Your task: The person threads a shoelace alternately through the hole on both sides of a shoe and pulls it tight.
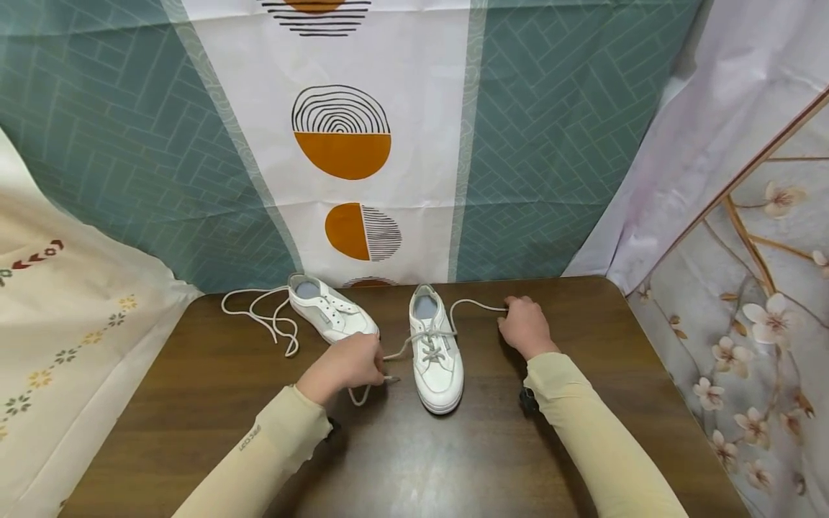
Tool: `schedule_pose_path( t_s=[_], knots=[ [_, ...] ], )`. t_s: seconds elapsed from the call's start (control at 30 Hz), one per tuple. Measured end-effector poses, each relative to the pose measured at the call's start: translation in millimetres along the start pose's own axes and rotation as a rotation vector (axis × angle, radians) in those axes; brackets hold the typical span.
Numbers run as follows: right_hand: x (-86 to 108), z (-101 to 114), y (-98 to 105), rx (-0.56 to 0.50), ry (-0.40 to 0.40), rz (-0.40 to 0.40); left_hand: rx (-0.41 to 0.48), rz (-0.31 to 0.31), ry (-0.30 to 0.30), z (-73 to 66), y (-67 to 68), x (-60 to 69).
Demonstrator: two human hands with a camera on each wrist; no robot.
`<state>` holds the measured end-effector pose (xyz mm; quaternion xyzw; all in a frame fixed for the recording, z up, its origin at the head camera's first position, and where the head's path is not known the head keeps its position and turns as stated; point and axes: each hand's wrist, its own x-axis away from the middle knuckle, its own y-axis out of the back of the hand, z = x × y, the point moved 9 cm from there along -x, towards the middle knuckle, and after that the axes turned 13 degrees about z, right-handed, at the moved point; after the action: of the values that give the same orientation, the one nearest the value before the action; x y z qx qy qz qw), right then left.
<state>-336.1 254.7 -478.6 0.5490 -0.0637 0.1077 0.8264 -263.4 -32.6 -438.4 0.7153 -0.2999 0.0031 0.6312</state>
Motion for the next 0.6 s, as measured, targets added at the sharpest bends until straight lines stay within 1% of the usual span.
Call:
schedule_pose_path(
  t_s=[0.07, 0.1, 0.13, 0.17, 0.2, 0.27, 0.3, 0.37, 0.43, 0.5, 0.57, 0.6],
  knots=[
    [0.1, 0, 0, 0.000, -0.002, -0.002, -0.014, 0.027, 0.099, 14.5, 0.7, 1.5],
    [-0.6, 0, 0, 0.002, -0.005, 0.000, -0.018, 0.031, 0.131, 19.4, 1.4, 2.3],
    [-0.4, -1, -1, 0.005, -0.013, 0.006, -0.014, 0.033, 0.146, 22.4, 1.9, 1.9],
    [-0.3, -1, -2, 0.010, -0.018, 0.013, 0.006, 0.030, 0.143, 23.5, 2.6, 1.3],
    [-0.5, -1, -2, 0.020, -0.020, 0.021, 0.024, 0.011, 0.129, 23.0, 5.4, 0.5],
    [0.6, 0, -2, 0.033, -0.022, 0.026, 0.054, -0.069, 0.082, 19.2, 15.8, -0.7],
    [2.1, 2, 0, 0.035, -0.018, 0.022, 0.077, -0.126, 0.051, 16.3, 23.1, -0.8],
    [8.3, 16, 10, 0.018, 0.022, -0.005, 0.127, -0.261, -0.022, 8.6, 41.2, 1.0],
    [18.2, 39, 28, -0.016, 0.094, -0.063, 0.181, -0.401, -0.092, 0.1, 60.3, 4.9],
    [32.0, 71, 50, -0.067, 0.195, -0.123, 0.240, -0.513, -0.171, -10.4, 77.1, 9.5],
    [46.8, 106, 70, -0.128, 0.319, -0.160, 0.293, -0.578, -0.255, -22.9, 90.1, 12.3],
    [54.0, 122, 78, -0.156, 0.383, -0.170, 0.321, -0.593, -0.303, -30.0, 95.3, 13.3]
  ],
)
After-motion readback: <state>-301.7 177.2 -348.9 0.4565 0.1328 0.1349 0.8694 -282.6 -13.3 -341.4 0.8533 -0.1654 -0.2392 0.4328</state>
